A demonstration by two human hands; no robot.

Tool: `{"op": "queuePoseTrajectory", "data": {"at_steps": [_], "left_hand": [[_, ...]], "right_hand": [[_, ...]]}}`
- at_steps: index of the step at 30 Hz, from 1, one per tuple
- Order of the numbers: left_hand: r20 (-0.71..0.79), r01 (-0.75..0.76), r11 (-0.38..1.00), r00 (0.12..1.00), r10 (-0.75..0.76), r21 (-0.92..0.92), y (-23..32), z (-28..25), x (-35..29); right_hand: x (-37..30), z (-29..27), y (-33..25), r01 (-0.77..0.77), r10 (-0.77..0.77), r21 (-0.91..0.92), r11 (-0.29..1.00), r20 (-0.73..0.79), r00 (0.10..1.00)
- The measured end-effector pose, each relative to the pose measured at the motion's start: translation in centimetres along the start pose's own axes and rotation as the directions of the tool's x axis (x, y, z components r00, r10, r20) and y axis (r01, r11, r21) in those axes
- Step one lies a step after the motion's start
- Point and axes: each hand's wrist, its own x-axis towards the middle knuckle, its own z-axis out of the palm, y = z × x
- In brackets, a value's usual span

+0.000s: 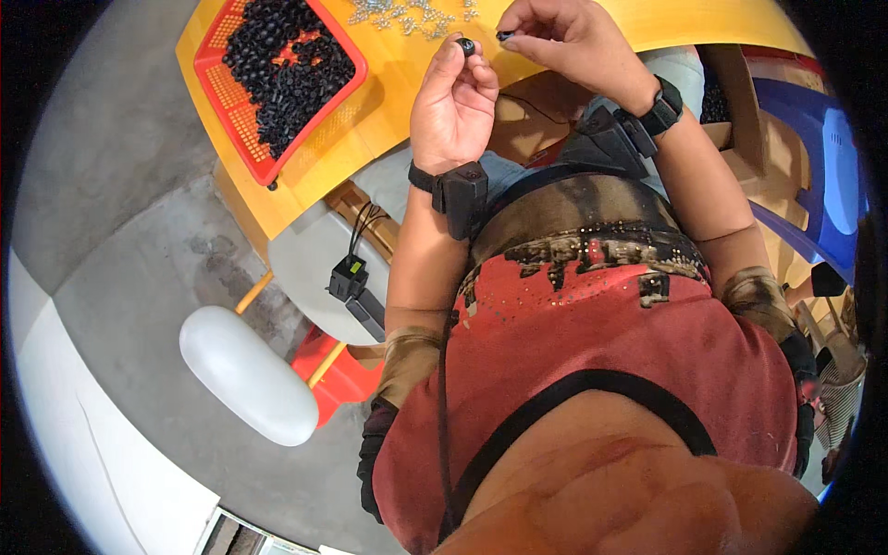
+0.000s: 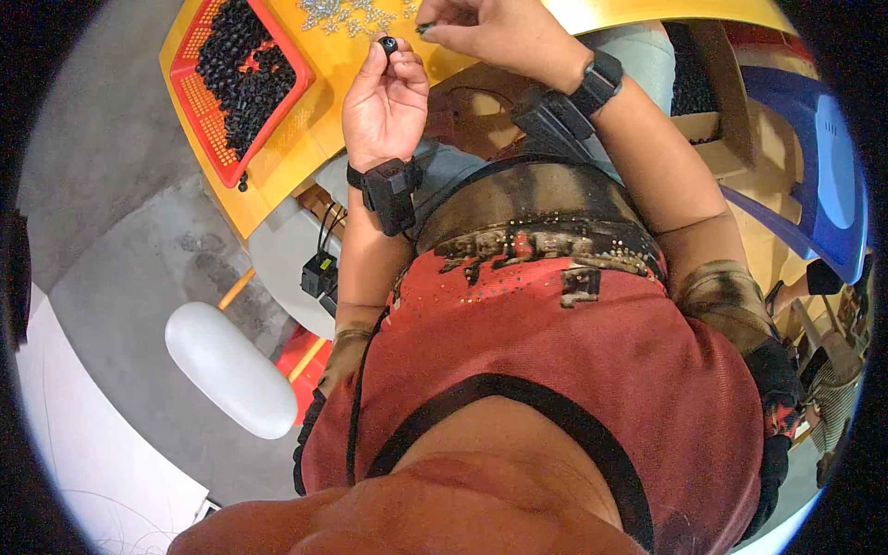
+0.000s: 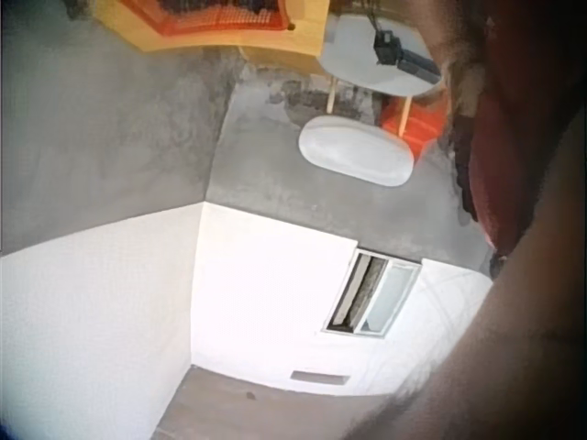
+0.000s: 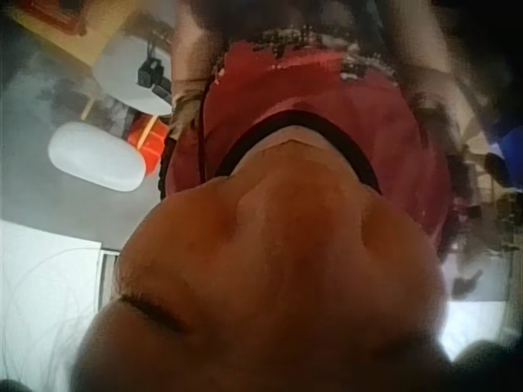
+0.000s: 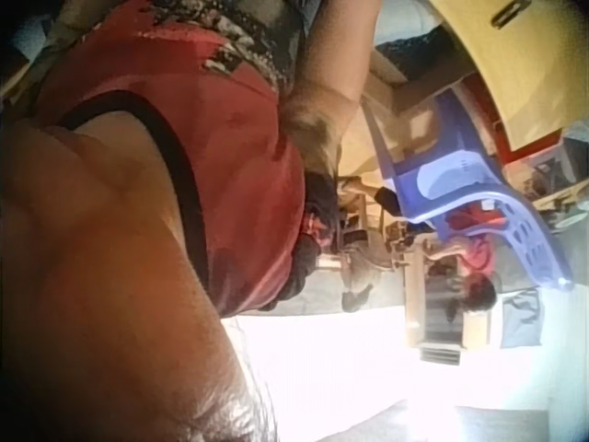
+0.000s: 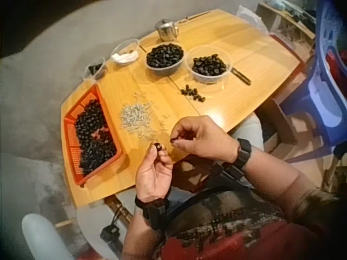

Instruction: The person assembles black plastic components with metallic and circular fasteners by hand on a manufacturing table.

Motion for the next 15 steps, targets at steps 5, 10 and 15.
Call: {"op": "queuePoseTrajectory", "data": {"at_steps": [5,10,15], "left_hand": [[-0.005,-0.011,0.999,1.0,0.012,0.053,-0.7,0.9,0.2],[-0.019,0.011,0.999,1.0,-0.01,0.04,-0.2,0.5,0.5],[-0.026,-0.001,1.0,1.0,0.002,0.022,0.0,0.1,0.8]], "right_hand": [[-0.8,0.4,-0.9,0.002,-0.001,-0.016,1.0,0.07,0.998],[-0.7,0.7,3.0,0.061,-0.06,-0.013,0.998,0.05,0.997],[-0.1,1.4,3.9,0.079,-0.089,0.101,0.992,0.092,0.992]]}}
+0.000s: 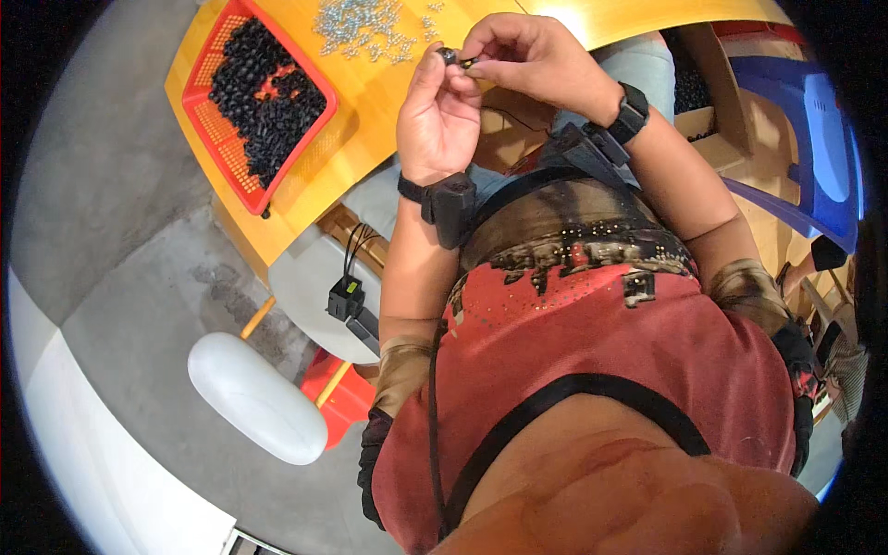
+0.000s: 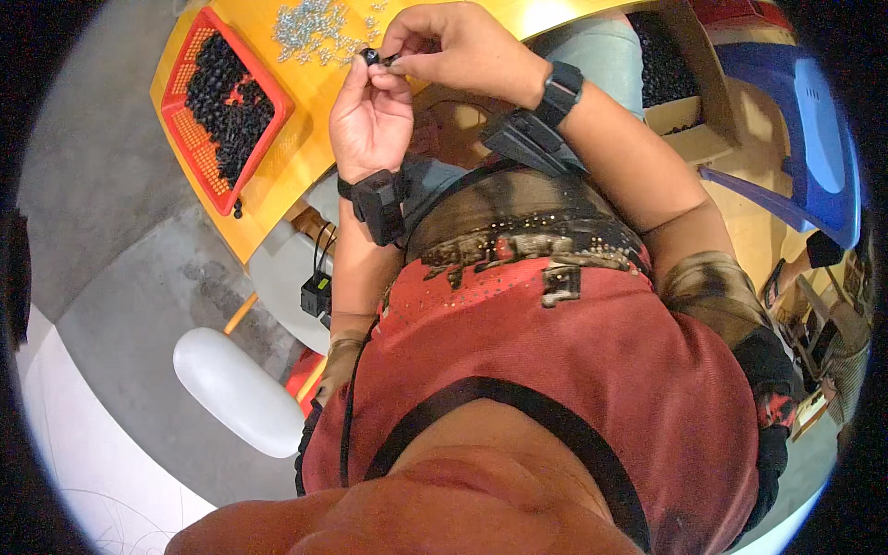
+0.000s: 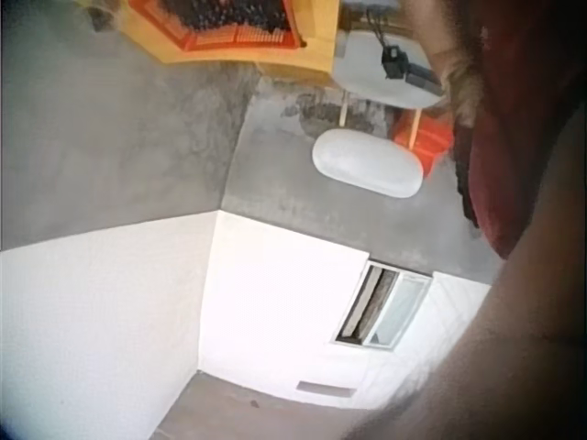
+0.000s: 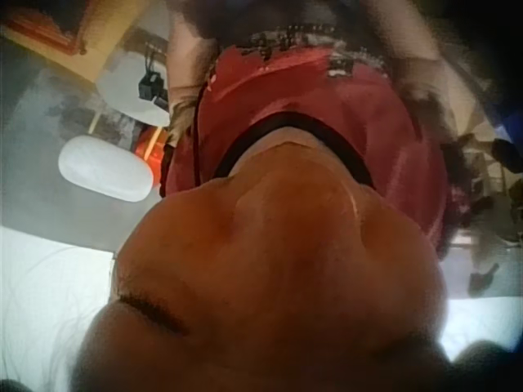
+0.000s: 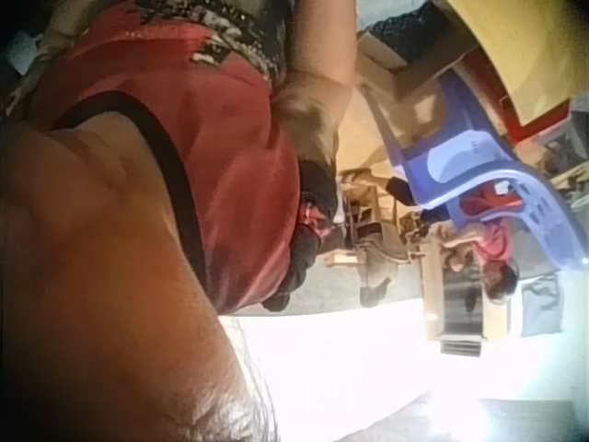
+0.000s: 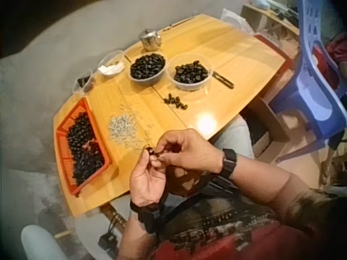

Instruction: The person assembles black plastic components with metallic and circular fasteners by hand on a manufacturing table.

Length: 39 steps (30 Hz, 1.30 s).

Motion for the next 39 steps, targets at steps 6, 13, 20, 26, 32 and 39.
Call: {"op": "queuePoseTrajectory", "data": {"at_steps": [6,13,20,26,32,39], "left_hand": [[-0.026,-0.034,0.999,0.999,0.035,0.021,-0.4,0.0,-0.1],[-0.011,-0.043,0.999,0.999,0.044,0.031,-1.1,0.4,-0.5],[0.048,-0.05,0.999,0.998,0.049,0.017,-1.4,1.1,-0.7],[0.08,-0.061,0.996,0.995,0.056,0.062,-1.4,0.7,-0.5],[0.035,-0.091,0.991,0.996,0.087,0.102,-2.0,-0.6,0.3],[0.119,-0.1,0.983,0.99,0.082,0.154,-1.4,-0.4,0.0]], "right_hand": [[-0.1,-0.5,0.8,-0.009,0.008,0.073,0.997,0.017,1.0],[-1.4,-1.0,-0.6,-0.045,0.045,0.026,0.999,0.004,0.999],[-1.3,-0.3,-3.6,-0.133,0.151,0.335,0.933,-0.029,0.988],[-1.2,-1.0,-3.0,-0.092,0.119,0.283,0.955,-0.079,0.99],[-1.1,-0.1,-2.6,0.002,0.027,0.252,0.968,-0.112,0.993],[-1.2,-0.1,-2.6,-0.013,0.029,0.12,0.993,-0.133,0.991]]}}
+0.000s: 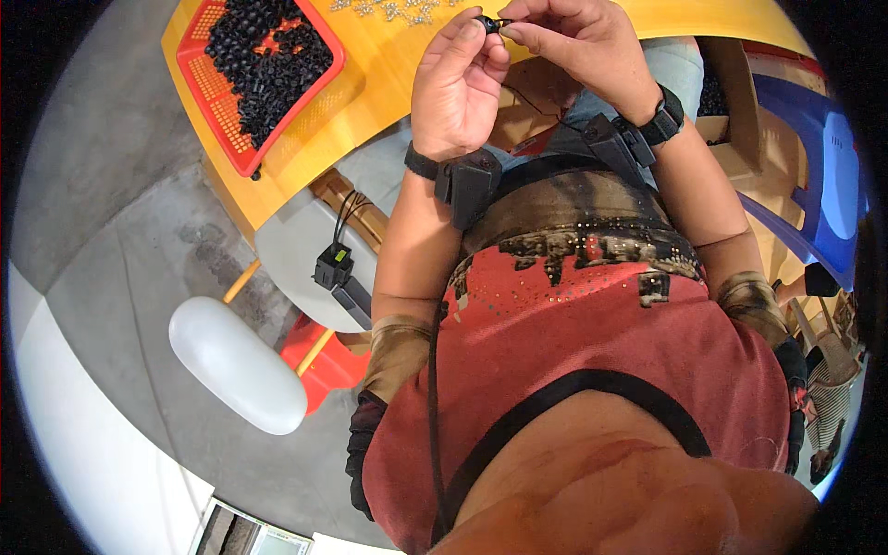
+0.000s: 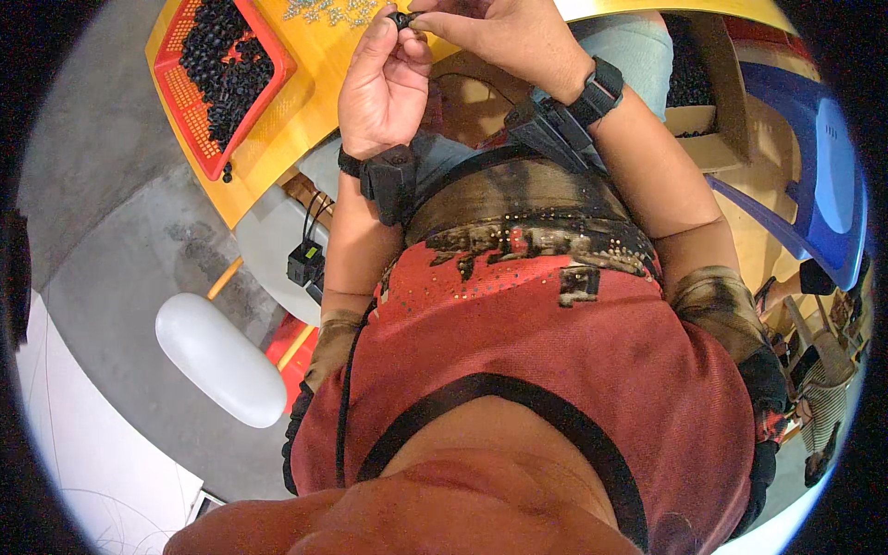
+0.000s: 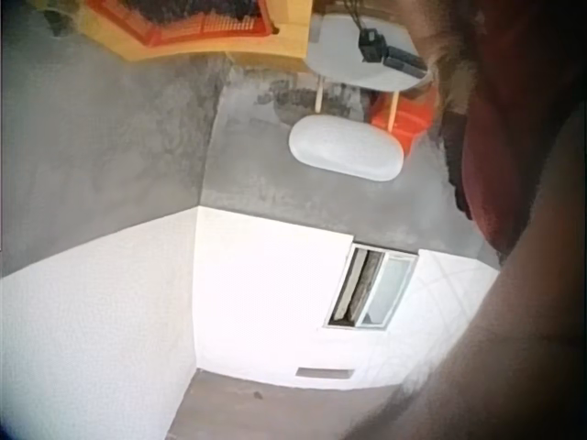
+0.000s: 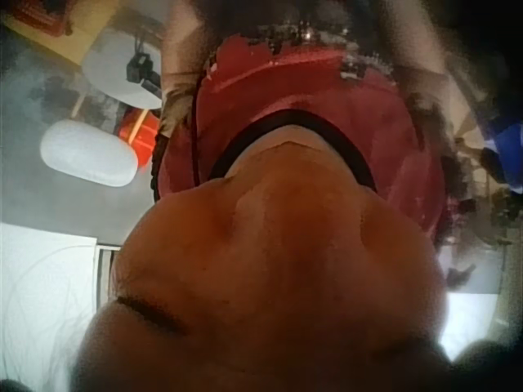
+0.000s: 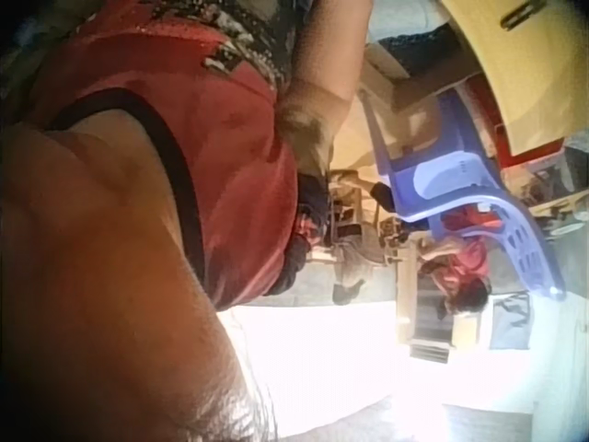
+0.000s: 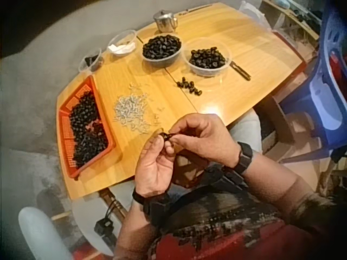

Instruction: The person assembles black plastic components with metallic and circular fasteners by hand on a manufacturing table.

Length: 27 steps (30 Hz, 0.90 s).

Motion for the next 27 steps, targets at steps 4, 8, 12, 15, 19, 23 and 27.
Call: {"op": "queuePoseTrajectory", "data": {"at_steps": [4,8,12,15,19,23,27], "left_hand": [[0.012,-0.024,0.999,1.0,0.024,0.044,-0.2,-0.3,0.0],[-0.013,-0.038,0.997,0.999,0.039,0.073,-0.3,-0.2,0.1],[-0.069,-0.066,0.978,0.994,0.082,0.199,-0.2,-0.3,-0.1],[-0.066,-0.076,0.968,0.993,0.095,0.239,-0.6,0.2,0.0],[-0.044,-0.109,0.966,0.992,0.122,0.233,-0.3,-0.2,-0.3],[-0.014,-0.116,0.956,0.992,0.124,0.268,-0.1,0.8,-0.5],[0.054,-0.126,0.961,0.992,0.116,0.248,0.8,1.8,-0.9]], "right_hand": [[-0.1,0.0,0.1,0.021,-0.021,0.01,1.0,-0.006,1.0],[0.0,-0.3,-0.3,0.033,-0.034,-0.072,0.997,-0.006,0.999],[-0.1,-0.1,-0.5,-0.003,0.003,-0.016,1.0,-0.002,1.0],[1.0,-0.3,1.9,0.24,-0.254,0.183,0.953,0.06,0.965],[0.0,-0.1,0.0,-0.043,0.04,0.098,0.994,0.033,0.999],[-0.1,-1.0,-0.2,-0.073,0.06,0.208,0.975,0.067,0.996],[-0.2,-1.3,-0.5,-0.187,0.163,0.281,0.941,0.106,0.981]]}}
